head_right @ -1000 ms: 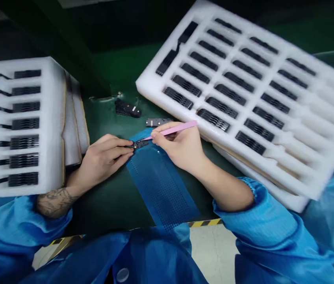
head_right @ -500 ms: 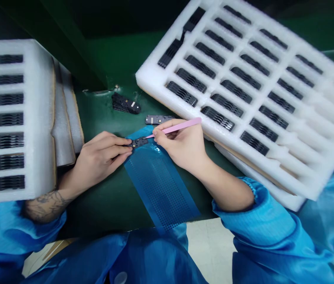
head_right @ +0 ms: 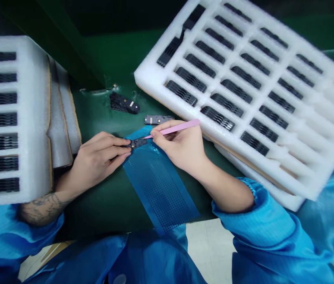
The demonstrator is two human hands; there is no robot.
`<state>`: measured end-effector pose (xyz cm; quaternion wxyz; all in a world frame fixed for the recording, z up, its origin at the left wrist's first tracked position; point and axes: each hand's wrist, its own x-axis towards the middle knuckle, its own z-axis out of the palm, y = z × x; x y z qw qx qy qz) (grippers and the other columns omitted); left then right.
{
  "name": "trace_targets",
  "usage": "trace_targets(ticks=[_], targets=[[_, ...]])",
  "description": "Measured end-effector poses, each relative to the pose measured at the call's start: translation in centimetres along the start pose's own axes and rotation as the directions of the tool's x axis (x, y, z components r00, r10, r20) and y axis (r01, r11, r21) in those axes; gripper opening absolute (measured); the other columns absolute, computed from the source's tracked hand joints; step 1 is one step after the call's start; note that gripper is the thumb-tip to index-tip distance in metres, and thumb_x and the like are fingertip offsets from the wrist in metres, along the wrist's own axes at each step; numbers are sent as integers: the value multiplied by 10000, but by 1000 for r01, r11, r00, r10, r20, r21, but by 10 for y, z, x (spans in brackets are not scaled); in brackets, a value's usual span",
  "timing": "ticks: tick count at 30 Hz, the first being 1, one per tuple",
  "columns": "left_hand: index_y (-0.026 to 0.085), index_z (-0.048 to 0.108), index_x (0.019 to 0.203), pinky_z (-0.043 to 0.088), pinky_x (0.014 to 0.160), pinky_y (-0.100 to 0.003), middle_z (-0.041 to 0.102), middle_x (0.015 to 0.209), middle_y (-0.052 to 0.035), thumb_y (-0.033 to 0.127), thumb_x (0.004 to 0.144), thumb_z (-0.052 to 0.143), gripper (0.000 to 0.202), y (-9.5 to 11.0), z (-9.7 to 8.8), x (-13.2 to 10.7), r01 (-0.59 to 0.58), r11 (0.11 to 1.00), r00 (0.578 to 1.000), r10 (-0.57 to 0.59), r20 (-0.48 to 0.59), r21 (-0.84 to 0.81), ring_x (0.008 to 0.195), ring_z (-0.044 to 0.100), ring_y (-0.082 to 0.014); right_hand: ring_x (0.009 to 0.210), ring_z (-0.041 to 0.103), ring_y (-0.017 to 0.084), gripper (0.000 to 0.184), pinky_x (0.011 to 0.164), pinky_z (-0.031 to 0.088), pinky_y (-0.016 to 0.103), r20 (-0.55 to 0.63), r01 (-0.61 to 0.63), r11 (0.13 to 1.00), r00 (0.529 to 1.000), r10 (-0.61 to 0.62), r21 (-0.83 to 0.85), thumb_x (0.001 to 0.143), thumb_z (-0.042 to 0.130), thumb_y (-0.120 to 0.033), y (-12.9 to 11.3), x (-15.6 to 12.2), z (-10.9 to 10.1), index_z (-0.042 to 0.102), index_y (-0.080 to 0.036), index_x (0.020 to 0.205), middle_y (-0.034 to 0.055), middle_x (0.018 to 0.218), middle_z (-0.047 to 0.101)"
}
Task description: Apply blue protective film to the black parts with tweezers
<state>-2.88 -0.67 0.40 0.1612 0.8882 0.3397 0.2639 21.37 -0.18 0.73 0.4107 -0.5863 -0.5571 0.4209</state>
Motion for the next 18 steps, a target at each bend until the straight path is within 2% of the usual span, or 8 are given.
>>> trace_targets(ticks=[11,14,16,18], targets=[[156,731,972,594,851,-353,754,1089,-54,180,910,702,72,-1,1,-1,1,1000,1000,-1,7,2,968,668,-191,557,662,152,99,475,501,256,5,18,999,1000,-18,-41,778,791,-266,-2,0,0,752,-176,767,28,676,738],[158,722,991,588,860,-356,748,1096,-55,185,917,694,84,-1,1,-1,8,1000,1000,-8,14,5,978,662,-191,553,667,156,126,492,527,270,8,43,999,999,-43,-6,796,792,-292,-1,0,-2,743,-180,765,26,663,732],[159,714,1003,581,878,-364,739,1110,-58,190,930,678,88,0,0,-1,15,1000,1000,-15,25,18,983,654,-191,584,691,166,147,553,578,299,-6,129,991,992,-128,33,844,765,-335,0,-2,-5,747,-191,820,24,684,737],[161,707,1041,573,896,-380,722,1146,-70,200,942,661,115,1,-1,-2,27,998,999,-30,42,52,1000,645,-200,631,712,172,147,621,610,324,-14,311,950,950,-311,-28,903,714,-352,2,-3,-11,756,-218,949,21,738,752]])
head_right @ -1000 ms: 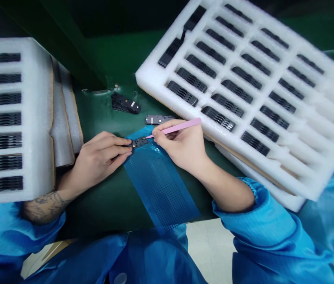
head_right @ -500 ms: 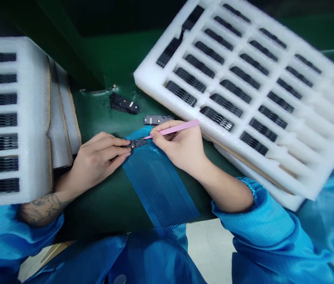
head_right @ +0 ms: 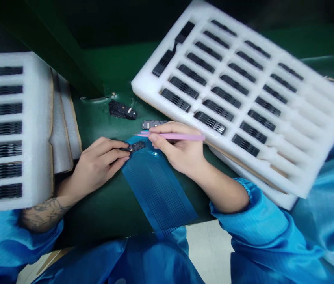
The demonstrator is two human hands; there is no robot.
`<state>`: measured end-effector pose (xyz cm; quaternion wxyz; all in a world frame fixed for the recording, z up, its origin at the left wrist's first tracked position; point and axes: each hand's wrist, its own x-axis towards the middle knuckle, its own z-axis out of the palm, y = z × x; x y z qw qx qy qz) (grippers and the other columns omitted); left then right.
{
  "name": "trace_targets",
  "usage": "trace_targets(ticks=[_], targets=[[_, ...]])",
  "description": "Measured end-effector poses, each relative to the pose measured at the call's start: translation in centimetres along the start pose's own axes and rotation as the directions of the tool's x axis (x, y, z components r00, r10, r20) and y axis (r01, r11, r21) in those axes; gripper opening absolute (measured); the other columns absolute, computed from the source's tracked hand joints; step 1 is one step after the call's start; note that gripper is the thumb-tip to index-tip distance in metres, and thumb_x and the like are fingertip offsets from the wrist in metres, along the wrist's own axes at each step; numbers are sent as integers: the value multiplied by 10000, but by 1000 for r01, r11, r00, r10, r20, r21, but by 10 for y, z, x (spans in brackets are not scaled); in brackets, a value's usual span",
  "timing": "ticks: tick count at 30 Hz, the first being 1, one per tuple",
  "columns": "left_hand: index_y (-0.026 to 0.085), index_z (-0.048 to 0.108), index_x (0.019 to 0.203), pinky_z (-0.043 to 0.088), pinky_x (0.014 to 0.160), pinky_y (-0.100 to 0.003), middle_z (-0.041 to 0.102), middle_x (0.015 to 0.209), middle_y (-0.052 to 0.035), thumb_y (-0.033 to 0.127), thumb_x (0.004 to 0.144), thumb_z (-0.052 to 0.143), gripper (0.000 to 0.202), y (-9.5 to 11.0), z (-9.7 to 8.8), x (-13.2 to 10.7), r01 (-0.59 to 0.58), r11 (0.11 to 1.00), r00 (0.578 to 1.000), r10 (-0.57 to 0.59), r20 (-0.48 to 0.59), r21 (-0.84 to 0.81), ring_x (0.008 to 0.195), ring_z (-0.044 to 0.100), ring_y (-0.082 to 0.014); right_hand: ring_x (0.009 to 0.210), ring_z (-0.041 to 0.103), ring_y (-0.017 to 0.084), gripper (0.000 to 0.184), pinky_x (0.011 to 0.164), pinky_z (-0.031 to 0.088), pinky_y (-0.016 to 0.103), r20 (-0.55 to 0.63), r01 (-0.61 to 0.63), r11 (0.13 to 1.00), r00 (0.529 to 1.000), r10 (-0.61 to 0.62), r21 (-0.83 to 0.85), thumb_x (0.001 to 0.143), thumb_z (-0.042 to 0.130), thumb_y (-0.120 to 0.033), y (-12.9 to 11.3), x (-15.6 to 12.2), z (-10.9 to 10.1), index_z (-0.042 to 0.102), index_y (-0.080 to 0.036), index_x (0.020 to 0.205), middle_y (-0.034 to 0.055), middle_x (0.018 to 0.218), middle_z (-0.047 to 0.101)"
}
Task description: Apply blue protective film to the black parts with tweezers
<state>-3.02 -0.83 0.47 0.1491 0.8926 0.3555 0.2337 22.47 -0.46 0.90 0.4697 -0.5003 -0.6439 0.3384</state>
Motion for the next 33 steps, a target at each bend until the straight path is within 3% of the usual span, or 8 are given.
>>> trace_targets(ticks=[4,7,11,18,21,27,31,33], targets=[[178,690,1112,557,852,-408,713,1177,-73,222,946,658,174,3,-1,-1,-13,994,1000,11,15,107,1007,639,-228,955,745,216,199,810,623,366,219,433,817,901,-375,-381,979,594,-211,1,3,-9,720,-263,1125,61,1064,782],[185,676,1121,542,801,-397,729,1157,-55,188,930,675,191,4,-1,-3,-70,988,997,71,0,135,998,645,-233,1260,616,299,185,983,559,463,415,542,597,839,-352,-592,993,524,-142,2,10,-7,701,-183,1033,146,1314,690],[188,662,1110,550,843,-389,732,1168,-57,148,915,687,200,4,-2,-3,-93,992,994,97,-49,80,1035,658,-222,1212,602,319,191,959,521,453,465,554,465,832,-302,-691,1007,486,-140,2,13,-1,675,-141,979,182,1174,715],[216,684,1068,563,866,-357,729,1154,-43,118,903,689,192,8,-8,0,-89,995,986,93,-135,35,1018,687,-192,826,618,197,194,694,444,324,518,602,498,796,-313,-625,1027,454,-198,-8,9,-8,634,-194,952,67,909,704],[272,700,1100,588,846,-342,716,1138,-13,169,908,689,219,5,-5,4,7,1000,985,-9,-170,-10,956,703,-177,897,610,185,218,738,442,305,562,636,530,762,-320,-560,1048,407,-194,-9,10,-7,623,-222,1028,58,969,700],[650,494,1347,606,657,-491,673,1075,103,529,894,592,479,3,4,12,270,952,949,-288,-130,-144,846,664,-264,1109,592,178,148,876,455,298,660,682,579,688,-301,-447,1034,473,-183,-6,12,-1,603,-242,1072,76,1152,682],[652,439,1397,587,638,-526,676,1132,122,601,884,532,524,0,7,11,301,949,947,-309,-84,-97,812,654,-286,1188,576,160,155,956,452,286,721,699,620,628,-294,-356,1026,492,-175,-7,11,1,603,-251,1101,67,1251,664],[621,433,1423,578,634,-493,691,1102,107,546,918,522,518,-2,9,10,264,963,960,-268,-83,-58,784,651,-273,1195,582,152,182,982,454,281,698,684,647,642,-316,-337,1043,441,-182,-6,10,0,607,-242,1087,62,1250,675]])
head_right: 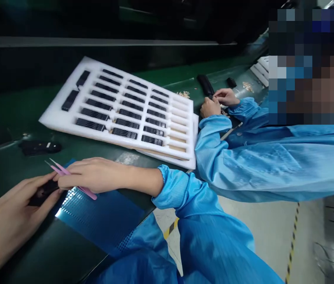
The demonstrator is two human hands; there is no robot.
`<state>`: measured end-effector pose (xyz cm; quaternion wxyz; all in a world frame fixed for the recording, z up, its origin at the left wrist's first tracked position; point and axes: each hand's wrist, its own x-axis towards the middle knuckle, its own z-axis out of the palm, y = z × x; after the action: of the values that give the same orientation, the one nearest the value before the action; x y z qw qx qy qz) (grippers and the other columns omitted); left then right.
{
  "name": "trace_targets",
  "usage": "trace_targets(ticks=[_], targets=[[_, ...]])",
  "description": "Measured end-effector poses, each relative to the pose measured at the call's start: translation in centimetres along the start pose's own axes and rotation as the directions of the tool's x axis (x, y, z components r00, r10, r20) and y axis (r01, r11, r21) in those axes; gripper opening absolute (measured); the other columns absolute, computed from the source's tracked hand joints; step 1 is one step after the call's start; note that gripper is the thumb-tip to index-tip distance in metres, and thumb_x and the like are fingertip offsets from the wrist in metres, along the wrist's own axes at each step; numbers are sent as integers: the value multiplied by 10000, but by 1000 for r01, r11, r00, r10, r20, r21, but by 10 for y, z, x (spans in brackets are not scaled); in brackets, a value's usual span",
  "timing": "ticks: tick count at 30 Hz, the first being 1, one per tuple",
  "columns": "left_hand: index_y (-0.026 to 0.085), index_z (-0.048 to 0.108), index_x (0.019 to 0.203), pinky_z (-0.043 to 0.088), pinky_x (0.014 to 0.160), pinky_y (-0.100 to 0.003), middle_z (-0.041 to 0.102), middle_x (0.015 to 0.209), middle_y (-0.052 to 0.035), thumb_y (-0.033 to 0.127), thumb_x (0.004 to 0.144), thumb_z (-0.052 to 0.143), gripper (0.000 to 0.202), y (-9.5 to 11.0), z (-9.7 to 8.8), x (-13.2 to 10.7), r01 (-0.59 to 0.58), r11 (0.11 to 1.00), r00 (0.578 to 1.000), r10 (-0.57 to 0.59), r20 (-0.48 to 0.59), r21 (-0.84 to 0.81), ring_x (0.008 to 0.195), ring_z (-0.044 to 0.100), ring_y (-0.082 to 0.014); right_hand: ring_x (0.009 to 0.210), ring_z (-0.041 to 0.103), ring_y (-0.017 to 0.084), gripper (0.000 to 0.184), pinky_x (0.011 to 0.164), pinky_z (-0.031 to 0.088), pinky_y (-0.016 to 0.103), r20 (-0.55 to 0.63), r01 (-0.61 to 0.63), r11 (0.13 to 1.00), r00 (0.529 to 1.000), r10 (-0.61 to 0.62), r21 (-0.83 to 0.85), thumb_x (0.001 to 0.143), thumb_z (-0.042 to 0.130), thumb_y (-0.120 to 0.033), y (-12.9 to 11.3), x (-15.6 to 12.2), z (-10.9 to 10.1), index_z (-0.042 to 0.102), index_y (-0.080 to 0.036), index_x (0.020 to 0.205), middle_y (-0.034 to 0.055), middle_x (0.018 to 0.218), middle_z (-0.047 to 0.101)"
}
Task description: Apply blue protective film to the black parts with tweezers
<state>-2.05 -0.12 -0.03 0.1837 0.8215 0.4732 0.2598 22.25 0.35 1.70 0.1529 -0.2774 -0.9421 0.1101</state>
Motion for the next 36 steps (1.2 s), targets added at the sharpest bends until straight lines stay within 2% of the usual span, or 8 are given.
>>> trace_targets(ticks=[3,8,17,22,25,28,31,36], targets=[[458,522,1423,589,675,-410,708,1074,40,442,943,590,485,2,-2,-3,-98,994,995,99,-15,54,764,658,-220,1102,635,169,147,962,489,294,-136,-94,991,985,106,90,1036,467,-244,-2,-4,4,608,-226,999,73,1184,709],[179,603,1287,561,951,-386,707,1172,-84,357,960,633,373,3,-4,-4,-174,981,982,166,91,86,1072,672,-233,950,706,201,122,831,549,335,-311,-197,929,903,296,313,938,619,-217,2,-6,18,547,-220,840,72,987,743],[188,619,1240,520,904,-360,701,1162,-74,427,1014,522,342,15,-8,-15,-209,961,975,190,119,180,1044,657,-214,963,769,261,197,820,621,403,-326,-145,921,906,270,362,828,756,-211,-6,-9,19,560,-232,832,105,1065,775],[170,654,1129,540,894,-330,693,1097,-87,307,1046,442,266,10,-2,-13,-197,951,976,167,140,237,1005,664,-185,929,783,286,209,800,650,421,-331,-131,933,911,246,334,829,755,-267,-2,-9,26,547,-261,837,78,992,785],[172,660,1107,565,778,-330,703,1010,-79,303,1030,484,233,27,-10,-28,-243,921,969,218,114,305,880,684,-179,920,783,320,261,779,663,441,-310,-155,912,907,284,381,784,792,-297,1,-13,22,546,-314,870,95,1028,790],[188,655,1115,566,696,-299,729,1054,-57,283,1003,542,185,53,-42,-62,-283,912,954,298,-6,298,823,688,-147,915,778,336,348,814,659,441,-186,-165,899,948,258,407,721,841,-280,5,-14,12,540,-373,869,90,1066,792],[214,628,1129,596,786,-259,747,1103,-29,291,975,601,174,49,-102,-96,-160,965,962,199,-189,207,925,706,-127,990,761,357,315,870,647,486,-130,-104,927,978,161,361,731,830,-365,4,-8,5,550,-374,875,90,1118,783],[197,617,1304,575,892,-368,726,1196,-75,246,942,599,366,-60,-229,-100,338,832,908,-165,-385,441,955,694,-189,1103,709,425,283,808,630,610,-217,-15,980,974,59,201,736,798,-453,-3,3,8,569,-372,880,114,1126,780]])
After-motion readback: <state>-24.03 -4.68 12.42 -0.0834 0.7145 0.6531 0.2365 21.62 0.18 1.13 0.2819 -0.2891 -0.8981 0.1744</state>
